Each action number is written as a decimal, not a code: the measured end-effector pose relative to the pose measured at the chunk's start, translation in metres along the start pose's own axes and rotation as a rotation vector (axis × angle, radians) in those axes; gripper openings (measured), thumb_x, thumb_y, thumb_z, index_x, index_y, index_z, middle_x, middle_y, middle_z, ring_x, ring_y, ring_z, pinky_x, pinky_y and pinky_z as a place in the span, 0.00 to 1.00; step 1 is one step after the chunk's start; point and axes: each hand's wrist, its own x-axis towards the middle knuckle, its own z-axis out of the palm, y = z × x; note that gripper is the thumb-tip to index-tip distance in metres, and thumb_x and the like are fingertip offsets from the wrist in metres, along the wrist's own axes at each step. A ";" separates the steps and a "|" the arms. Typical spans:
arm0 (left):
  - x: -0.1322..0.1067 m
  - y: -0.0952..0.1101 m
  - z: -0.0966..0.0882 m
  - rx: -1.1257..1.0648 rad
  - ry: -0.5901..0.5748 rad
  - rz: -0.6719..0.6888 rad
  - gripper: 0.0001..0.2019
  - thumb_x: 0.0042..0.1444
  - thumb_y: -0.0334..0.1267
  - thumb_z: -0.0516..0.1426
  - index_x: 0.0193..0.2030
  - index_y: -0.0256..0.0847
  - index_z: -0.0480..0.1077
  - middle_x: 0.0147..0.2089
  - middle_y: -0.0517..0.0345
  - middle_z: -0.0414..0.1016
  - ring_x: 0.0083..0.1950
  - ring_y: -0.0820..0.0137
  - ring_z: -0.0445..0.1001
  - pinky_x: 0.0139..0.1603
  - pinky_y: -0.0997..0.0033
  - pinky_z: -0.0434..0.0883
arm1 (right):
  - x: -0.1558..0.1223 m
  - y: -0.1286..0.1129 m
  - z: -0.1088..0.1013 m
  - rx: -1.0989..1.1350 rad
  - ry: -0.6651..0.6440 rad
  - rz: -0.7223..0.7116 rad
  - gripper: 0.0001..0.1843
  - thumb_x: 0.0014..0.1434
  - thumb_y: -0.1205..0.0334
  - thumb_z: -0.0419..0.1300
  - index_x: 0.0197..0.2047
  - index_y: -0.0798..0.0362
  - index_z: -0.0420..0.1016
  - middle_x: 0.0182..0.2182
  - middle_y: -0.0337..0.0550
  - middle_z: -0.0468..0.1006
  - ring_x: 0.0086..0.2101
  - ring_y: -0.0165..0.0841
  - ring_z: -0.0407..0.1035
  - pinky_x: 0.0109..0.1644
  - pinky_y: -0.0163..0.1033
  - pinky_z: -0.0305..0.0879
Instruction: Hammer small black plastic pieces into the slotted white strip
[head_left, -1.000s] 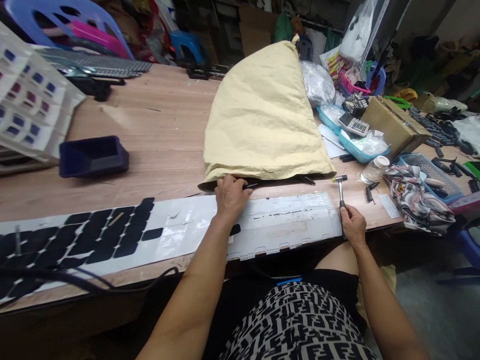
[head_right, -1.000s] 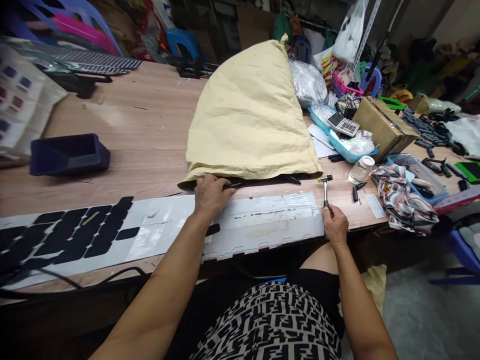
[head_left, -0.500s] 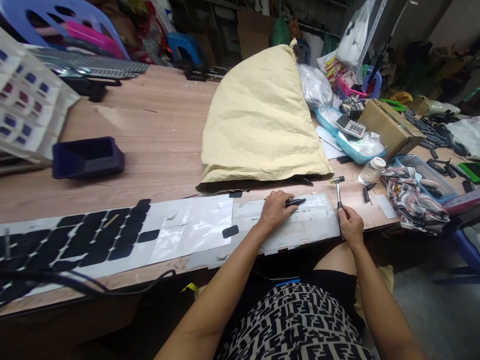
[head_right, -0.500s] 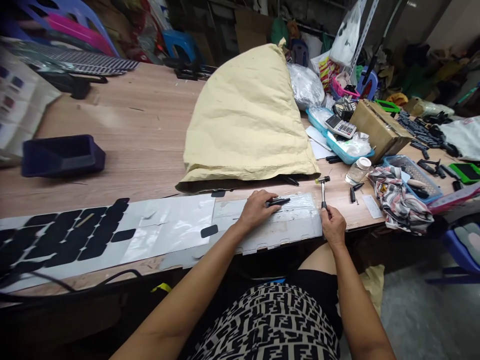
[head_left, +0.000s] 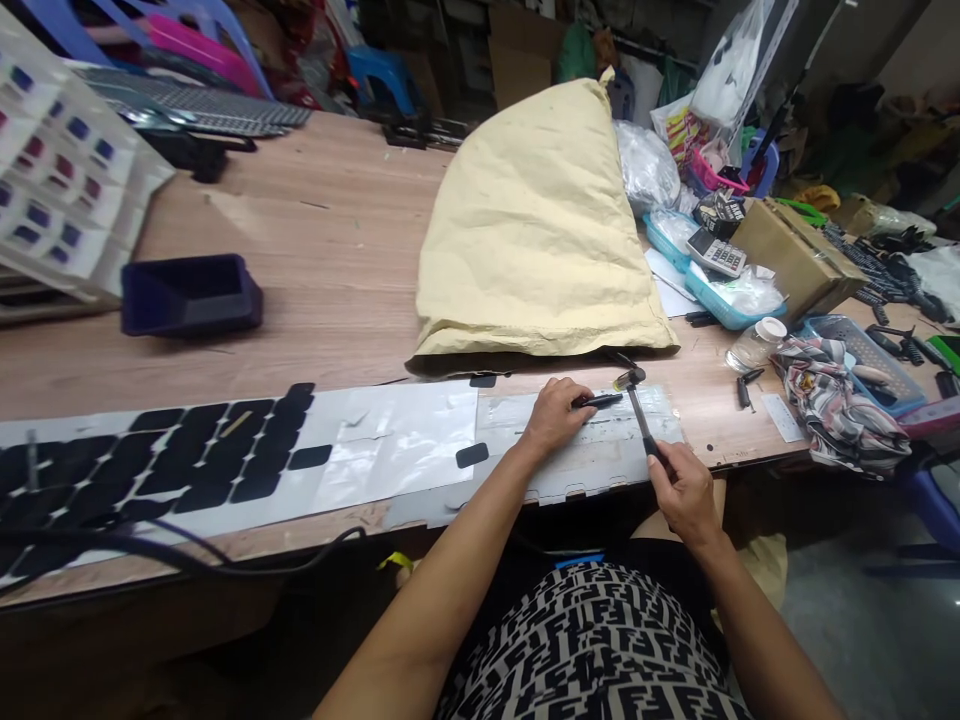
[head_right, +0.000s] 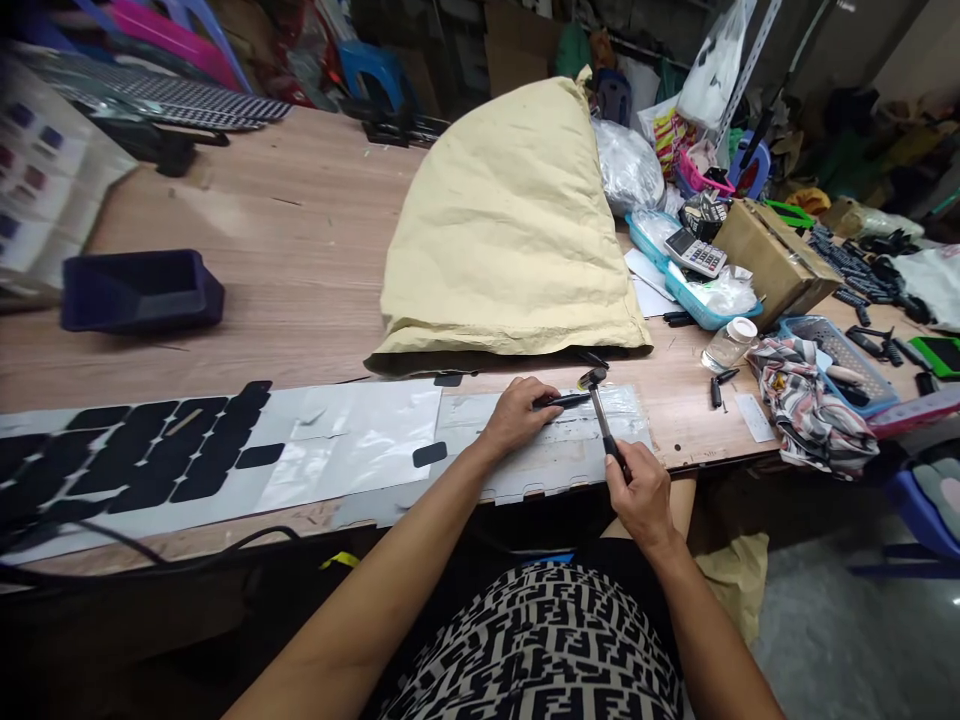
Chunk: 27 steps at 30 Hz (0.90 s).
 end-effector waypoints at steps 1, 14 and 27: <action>0.000 0.000 0.000 0.003 0.000 0.000 0.06 0.55 0.35 0.63 0.40 0.44 0.78 0.38 0.56 0.77 0.44 0.62 0.69 0.49 0.60 0.67 | -0.001 -0.002 0.002 -0.021 0.002 -0.024 0.16 0.68 0.56 0.54 0.50 0.52 0.79 0.35 0.46 0.79 0.36 0.36 0.74 0.44 0.41 0.71; 0.003 -0.003 0.006 -0.004 0.021 0.002 0.06 0.55 0.35 0.65 0.41 0.43 0.80 0.37 0.57 0.76 0.43 0.64 0.69 0.50 0.61 0.65 | -0.004 -0.005 0.017 -0.118 -0.021 -0.149 0.14 0.68 0.59 0.54 0.51 0.52 0.78 0.36 0.46 0.80 0.37 0.35 0.75 0.44 0.38 0.72; 0.003 0.005 -0.002 0.010 -0.026 -0.015 0.07 0.53 0.35 0.65 0.40 0.42 0.79 0.37 0.56 0.75 0.45 0.62 0.68 0.49 0.60 0.66 | 0.034 0.056 -0.004 -0.010 0.156 0.351 0.22 0.61 0.47 0.57 0.46 0.55 0.83 0.36 0.48 0.82 0.34 0.38 0.73 0.45 0.43 0.69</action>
